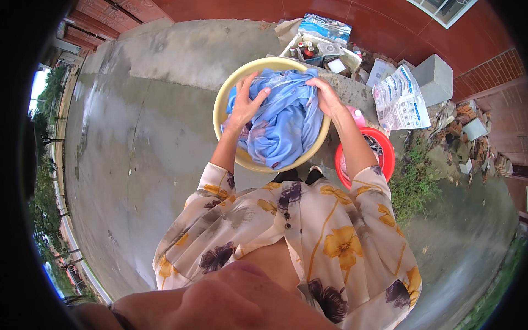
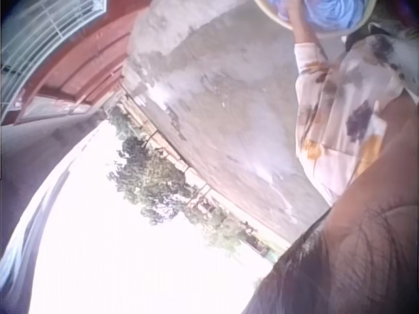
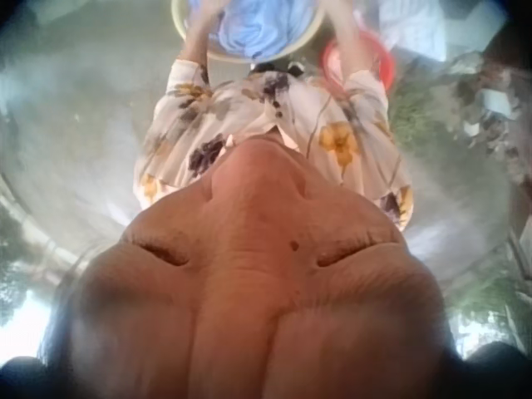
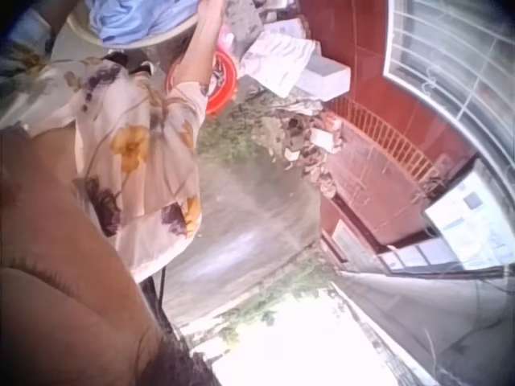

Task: The person washes a blue patterned cloth by hand in a yellow basin of soapy water, scrubbing the material and lifting it to check it.

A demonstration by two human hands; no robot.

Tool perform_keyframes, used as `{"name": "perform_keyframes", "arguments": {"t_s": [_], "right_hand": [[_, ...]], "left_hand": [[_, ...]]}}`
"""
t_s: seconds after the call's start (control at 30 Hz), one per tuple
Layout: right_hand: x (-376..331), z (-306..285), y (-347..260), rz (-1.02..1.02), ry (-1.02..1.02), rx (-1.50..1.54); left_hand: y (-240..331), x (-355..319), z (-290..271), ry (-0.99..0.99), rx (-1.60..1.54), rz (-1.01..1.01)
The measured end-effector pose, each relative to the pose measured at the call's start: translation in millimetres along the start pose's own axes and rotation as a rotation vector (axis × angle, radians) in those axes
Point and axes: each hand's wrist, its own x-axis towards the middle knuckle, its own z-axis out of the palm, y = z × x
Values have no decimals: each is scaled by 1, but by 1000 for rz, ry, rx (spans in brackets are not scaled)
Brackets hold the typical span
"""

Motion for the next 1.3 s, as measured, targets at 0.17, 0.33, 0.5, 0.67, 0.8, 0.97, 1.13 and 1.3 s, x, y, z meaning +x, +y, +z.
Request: {"name": "perform_keyframes", "arguments": {"t_s": [0.17,0.33,0.5,0.67,0.8,0.97,1.13,1.3], "right_hand": [[-21,31,-13,-116,71,125],[-35,9,-39,-337,357,240],[-67,-14,-9,-289,460,-567],[-90,15,-9,-604,267,-1104],[-19,50,1,-617,172,-1140],[20,95,69,-517,-277,-1086],[-33,157,91,-967,-165,-1172],[22,104,77,-674,347,-1124]], "left_hand": [[10,-8,-5,-203,263,142],[34,3,-78,229,408,332],[-8,-57,-103,209,479,-111],[-2,-114,-125,-182,-369,-653],[14,-107,-122,-208,-978,-945],[15,-36,-46,-181,-1139,-1178],[-94,-66,17,67,-798,-726],[-9,-55,61,174,-1166,-1142]]}}
